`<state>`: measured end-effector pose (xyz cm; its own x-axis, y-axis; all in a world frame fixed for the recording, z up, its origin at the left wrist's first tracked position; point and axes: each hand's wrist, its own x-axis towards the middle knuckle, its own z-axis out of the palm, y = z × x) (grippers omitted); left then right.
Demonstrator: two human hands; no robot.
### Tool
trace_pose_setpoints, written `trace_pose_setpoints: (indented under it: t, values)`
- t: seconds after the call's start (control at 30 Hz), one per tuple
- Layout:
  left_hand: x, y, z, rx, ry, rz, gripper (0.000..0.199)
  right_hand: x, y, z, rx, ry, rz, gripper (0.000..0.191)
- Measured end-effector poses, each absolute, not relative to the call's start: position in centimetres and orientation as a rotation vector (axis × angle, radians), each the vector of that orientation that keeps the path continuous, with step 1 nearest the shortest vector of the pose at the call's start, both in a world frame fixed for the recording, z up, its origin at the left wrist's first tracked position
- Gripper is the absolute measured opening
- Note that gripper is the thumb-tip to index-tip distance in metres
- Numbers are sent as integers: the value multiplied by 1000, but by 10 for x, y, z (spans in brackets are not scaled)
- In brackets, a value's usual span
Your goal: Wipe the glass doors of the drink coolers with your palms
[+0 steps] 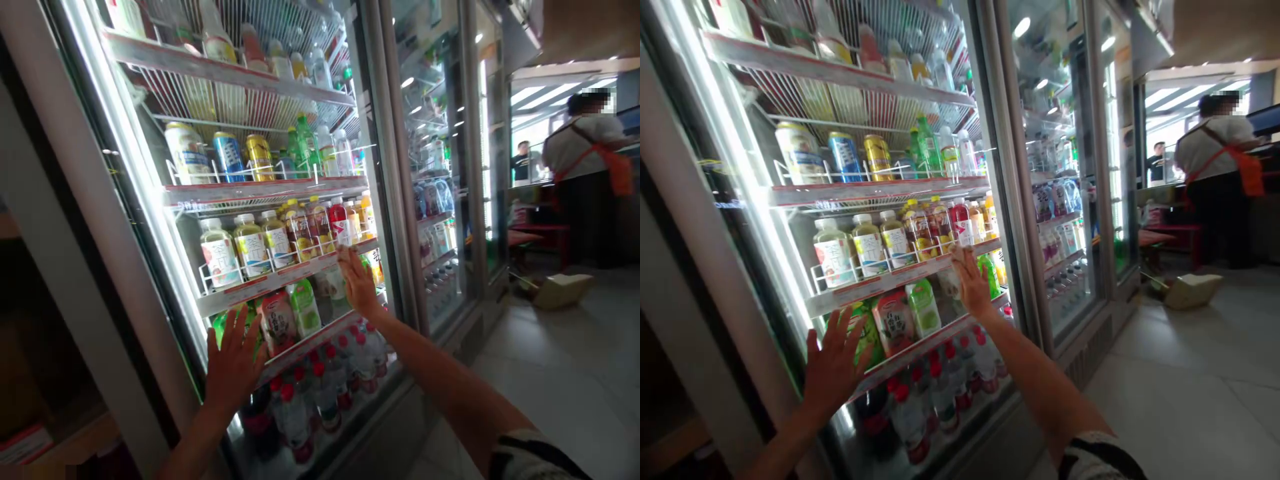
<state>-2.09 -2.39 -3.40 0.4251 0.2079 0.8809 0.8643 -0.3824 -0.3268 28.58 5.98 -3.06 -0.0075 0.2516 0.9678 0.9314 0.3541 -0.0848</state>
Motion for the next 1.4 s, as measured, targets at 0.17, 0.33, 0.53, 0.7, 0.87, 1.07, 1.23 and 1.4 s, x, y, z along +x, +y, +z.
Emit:
trace_pose_setpoints:
  t: [0.17, 0.33, 0.53, 0.7, 0.87, 1.07, 1.23, 1.4]
  values:
    - [-34, -23, -10, -1735, -920, -991, 73, 281, 73, -3, -1120, -1251, -704, 57]
    - [-31, -22, 9, -1645, -1025, -1016, 73, 196, 39, -1, -873, -1662, -882, 51]
    - [-31, -21, 3, -1657, -1036, -994, 74, 216, 41, 8, -762, -1794, -1019, 46]
    - [-32, -17, 0, -1651, -1036, -1010, 75, 270, 63, 24, -1150, -1305, -748, 44]
    - [-30, -16, 1, -1643, -1027, -1014, 74, 207, 45, 32, -1016, -1533, -844, 48]
    - [-35, -23, 6, -1662, -988, -957, 73, 171, 35, 40, -768, -1802, -999, 50]
    - [-37, -25, 7, -1646, -965, -934, 72, 231, 59, 45, -1040, -1430, -754, 47]
    - [-34, -24, 7, -1632, -960, -982, 70, 208, 52, 49, -990, -1461, -731, 50]
